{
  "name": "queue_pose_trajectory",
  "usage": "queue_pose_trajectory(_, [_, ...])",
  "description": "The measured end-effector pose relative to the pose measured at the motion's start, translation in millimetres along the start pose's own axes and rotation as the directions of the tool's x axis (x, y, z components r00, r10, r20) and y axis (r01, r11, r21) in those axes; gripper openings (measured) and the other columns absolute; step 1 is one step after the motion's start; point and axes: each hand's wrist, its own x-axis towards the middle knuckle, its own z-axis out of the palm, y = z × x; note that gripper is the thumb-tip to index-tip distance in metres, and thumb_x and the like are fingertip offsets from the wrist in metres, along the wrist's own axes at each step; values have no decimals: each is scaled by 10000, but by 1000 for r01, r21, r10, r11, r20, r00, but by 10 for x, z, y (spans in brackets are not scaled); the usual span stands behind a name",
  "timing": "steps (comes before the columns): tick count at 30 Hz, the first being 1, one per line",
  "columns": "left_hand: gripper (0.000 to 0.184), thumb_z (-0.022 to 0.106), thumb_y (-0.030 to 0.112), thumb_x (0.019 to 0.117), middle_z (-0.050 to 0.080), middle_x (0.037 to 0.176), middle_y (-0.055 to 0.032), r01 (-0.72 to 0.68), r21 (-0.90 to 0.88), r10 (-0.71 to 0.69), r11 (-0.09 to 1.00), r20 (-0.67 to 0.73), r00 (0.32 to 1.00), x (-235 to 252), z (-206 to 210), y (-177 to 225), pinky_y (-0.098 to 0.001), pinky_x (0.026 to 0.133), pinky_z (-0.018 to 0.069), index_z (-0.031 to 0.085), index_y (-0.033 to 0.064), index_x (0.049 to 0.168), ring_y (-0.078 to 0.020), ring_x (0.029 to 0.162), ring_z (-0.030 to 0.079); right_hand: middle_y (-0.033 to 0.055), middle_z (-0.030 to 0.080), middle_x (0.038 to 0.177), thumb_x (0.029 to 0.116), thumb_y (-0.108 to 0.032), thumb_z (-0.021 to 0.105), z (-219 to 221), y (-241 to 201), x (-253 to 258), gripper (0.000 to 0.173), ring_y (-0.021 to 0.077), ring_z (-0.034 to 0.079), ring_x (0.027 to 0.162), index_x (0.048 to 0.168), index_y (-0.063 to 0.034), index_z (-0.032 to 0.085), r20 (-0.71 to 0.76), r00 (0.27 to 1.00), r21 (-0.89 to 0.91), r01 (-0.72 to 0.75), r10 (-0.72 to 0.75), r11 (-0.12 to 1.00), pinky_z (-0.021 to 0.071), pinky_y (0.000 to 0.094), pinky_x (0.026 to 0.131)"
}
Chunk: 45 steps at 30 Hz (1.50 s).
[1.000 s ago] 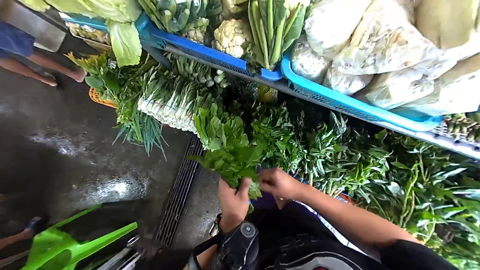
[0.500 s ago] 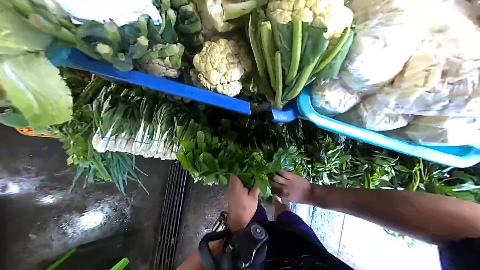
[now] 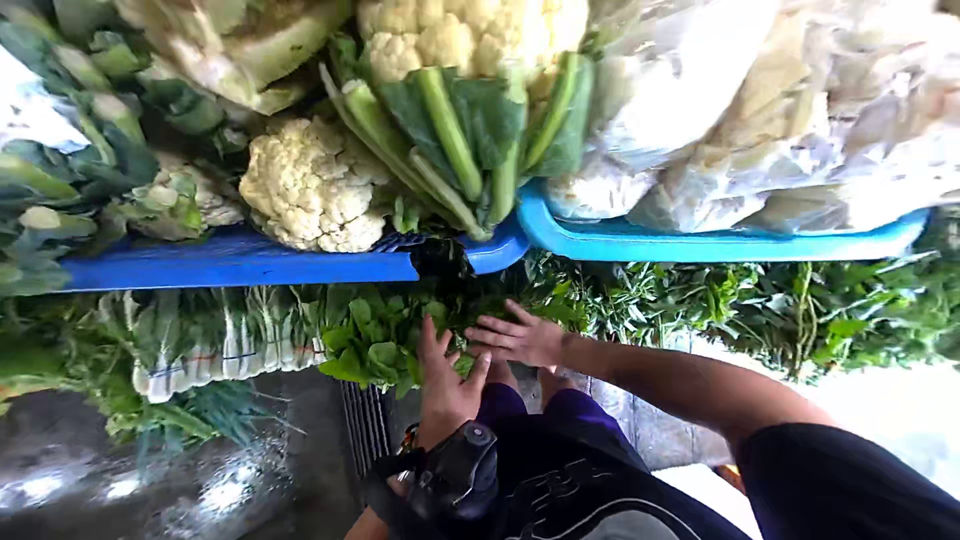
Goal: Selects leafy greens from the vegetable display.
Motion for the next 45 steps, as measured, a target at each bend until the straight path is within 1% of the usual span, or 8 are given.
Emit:
queue_pose_trajectory(7, [815,728,264,908,398,1541,-234,-276,-180,273,944,-45,961,-387,-487,95,-354,893,603,309,-101,1504,-220,1215,620,35,249,1700,927,-213,737,365,713,438,666,362,162,1572,1522,-374,484,57,962,103,-272,267,957,115,736,1202])
queue_pose_trajectory(12, [518,687,336,974,637,1344,-31,-310,-404,367,861,71,927,-703,-451,89,-319,787,618,536,97,1408,-153,999,700,83,203,1710,891,-273,789,56,373,420,684,399,123,1572,1507,-366,507,43,966,108,-259,256,960,49,723,1220])
queue_pose_trajectory(18, [462,640,344,1000,725,1117,-66,-88,-537,300,839,321,898,-1160,-62,277,-311,713,609,570,58,1356,-153,840,709,86,585,1452,968,-318,690,-516,-187,-866,261,316,459,1427,1200,-213,746,-611,695,309,-231,379,923,329,595,1195])
queue_pose_trajectory(22, [398,599,114,972,719,1052,-81,36,-213,43,976,357,933,-1413,269,500,-291,699,602,553,-42,1335,-143,795,700,217,637,1249,1061,-325,526,-46,-286,-1620,436,331,649,1131,1327,20,558,99,214,878,-478,972,16,539,546,967])
queue_pose_trajectory(25, [417,620,143,982,702,1137,-87,152,-17,-130,988,420,898,-1515,533,543,-312,745,606,559,22,1377,-164,883,708,231,618,1316,1043,-484,530,465,-444,-1609,664,340,660,1132,1495,-11,412,604,269,780,-396,750,-485,550,521,958])
queue_pose_trajectory(29, [468,619,162,1011,635,1284,-145,213,61,-221,975,347,911,-1563,875,510,-343,790,600,505,23,1443,-194,991,696,93,636,908,1102,-257,469,189,-871,-1416,336,151,633,683,1247,35,553,463,403,881,-115,789,-458,575,314,674])
queue_pose_trajectory(38, [233,637,219,1017,744,892,-62,80,186,-97,979,85,992,-1466,1215,573,-344,848,592,710,-3,1011,-114,852,719,109,708,1064,1047,-250,567,-144,-1566,-1757,357,151,682,913,1297,-1,626,89,797,996,-77,597,-45,569,367,876])
queue_pose_trajectory(45, [142,539,126,1063,681,756,-23,101,-6,-101,995,-17,995,-1523,1049,687,-218,399,481,579,-9,1081,-70,433,532,227,634,1306,1014,-504,557,861,-373,-1522,592,365,602,1244,1343,-14,597,607,292,710,-617,739,-340,460,580,1066])
